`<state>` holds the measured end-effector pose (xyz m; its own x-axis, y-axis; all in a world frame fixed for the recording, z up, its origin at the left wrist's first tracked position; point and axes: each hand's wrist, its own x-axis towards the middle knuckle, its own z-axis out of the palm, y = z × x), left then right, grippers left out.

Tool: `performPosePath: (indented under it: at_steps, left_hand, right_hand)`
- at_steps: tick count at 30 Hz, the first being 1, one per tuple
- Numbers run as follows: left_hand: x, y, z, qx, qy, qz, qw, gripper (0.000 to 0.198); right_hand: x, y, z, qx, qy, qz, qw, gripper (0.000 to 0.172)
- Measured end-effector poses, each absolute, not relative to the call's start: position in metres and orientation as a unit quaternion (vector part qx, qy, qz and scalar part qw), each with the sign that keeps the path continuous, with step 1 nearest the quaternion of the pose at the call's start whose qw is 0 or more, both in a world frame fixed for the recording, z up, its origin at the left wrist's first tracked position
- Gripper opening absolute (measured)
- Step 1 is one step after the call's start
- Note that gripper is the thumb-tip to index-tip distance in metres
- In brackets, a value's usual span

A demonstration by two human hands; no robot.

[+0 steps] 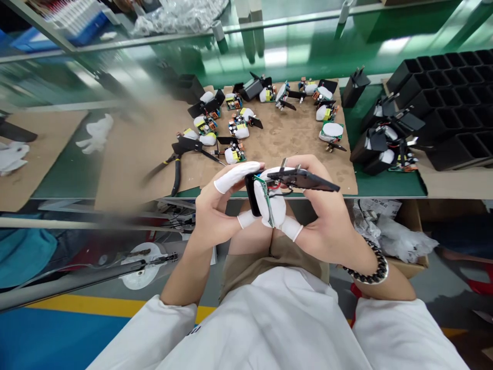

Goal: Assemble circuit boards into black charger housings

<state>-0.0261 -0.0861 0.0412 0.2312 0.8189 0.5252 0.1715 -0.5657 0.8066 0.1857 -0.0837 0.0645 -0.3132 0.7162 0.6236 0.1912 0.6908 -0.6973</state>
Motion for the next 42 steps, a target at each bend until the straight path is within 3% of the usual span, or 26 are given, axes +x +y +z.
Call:
performPosePath:
  at_steps: [7,15,19,36,42]
  left_hand:
    - [-0.027,-0.084,0.036,0.718,0.324,0.528,0.318,0.058]
    - [-0.028,-0.084,0.039,0.717,0.336,0.514,0.329,0.058]
    - [-0.029,-0.083,0.04,0.718,0.331,0.517,0.328,0.06]
    - [-0.031,-0.083,0.038,0.732,0.32,0.517,0.307,0.06]
    - [-0.032,-0.082,0.037,0.738,0.3,0.527,0.296,0.059]
  right_hand:
    - [0.187,-0.083,0.061,-0.293,-0.762,0.283,0.504,0.052]
    - [0.191,-0.089,0.053,-0.364,-0.721,0.316,0.498,0.045]
    - [0.192,-0.086,0.05,-0.341,-0.722,0.33,0.504,0.051]
    - [0.192,-0.082,0.053,-0.318,-0.764,0.277,0.488,0.053]
    - [0.186,-0.079,0.062,-0.271,-0.797,0.215,0.494,0.046]
